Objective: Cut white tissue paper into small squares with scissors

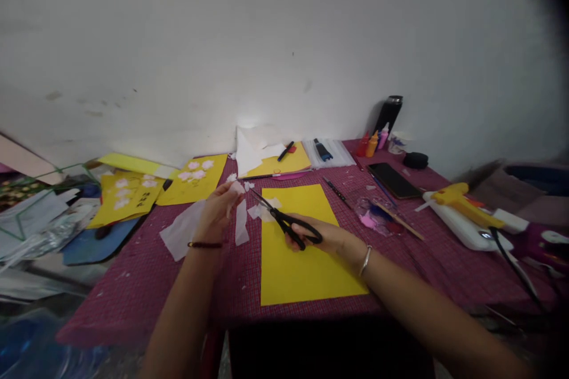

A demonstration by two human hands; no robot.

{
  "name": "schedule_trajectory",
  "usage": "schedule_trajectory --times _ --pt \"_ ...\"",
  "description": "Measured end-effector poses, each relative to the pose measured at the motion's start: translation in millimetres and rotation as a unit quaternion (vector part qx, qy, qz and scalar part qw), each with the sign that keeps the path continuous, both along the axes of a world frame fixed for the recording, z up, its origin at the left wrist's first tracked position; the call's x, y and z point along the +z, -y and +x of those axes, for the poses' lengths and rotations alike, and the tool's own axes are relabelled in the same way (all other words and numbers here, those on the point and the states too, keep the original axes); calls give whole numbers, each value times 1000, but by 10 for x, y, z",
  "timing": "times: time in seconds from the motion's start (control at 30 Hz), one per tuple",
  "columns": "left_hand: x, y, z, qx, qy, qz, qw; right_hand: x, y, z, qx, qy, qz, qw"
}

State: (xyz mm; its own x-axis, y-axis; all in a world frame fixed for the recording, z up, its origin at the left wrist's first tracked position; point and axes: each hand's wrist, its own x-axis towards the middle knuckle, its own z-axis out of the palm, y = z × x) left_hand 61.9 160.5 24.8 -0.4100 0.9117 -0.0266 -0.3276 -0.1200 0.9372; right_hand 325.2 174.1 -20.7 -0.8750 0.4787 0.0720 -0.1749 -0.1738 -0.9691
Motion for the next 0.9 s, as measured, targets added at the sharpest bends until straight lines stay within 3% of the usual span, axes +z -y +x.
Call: schedule_trajectory --times 0.23,0.33,0.67,0.9 --pt "-173 22 54 -33 94 -8 995 -14 -23 -12 -6 29 9 1000" --pt "-227 51 61 -19 121 -28 992 -17 -14 -27 -15 28 12 999" --pt "-278 60 227 -81 94 -38 992 17 36 -63 -36 50 11 998" --pt "-278 67 330 -90 88 -44 991 65 59 -64 -63 57 14 996"
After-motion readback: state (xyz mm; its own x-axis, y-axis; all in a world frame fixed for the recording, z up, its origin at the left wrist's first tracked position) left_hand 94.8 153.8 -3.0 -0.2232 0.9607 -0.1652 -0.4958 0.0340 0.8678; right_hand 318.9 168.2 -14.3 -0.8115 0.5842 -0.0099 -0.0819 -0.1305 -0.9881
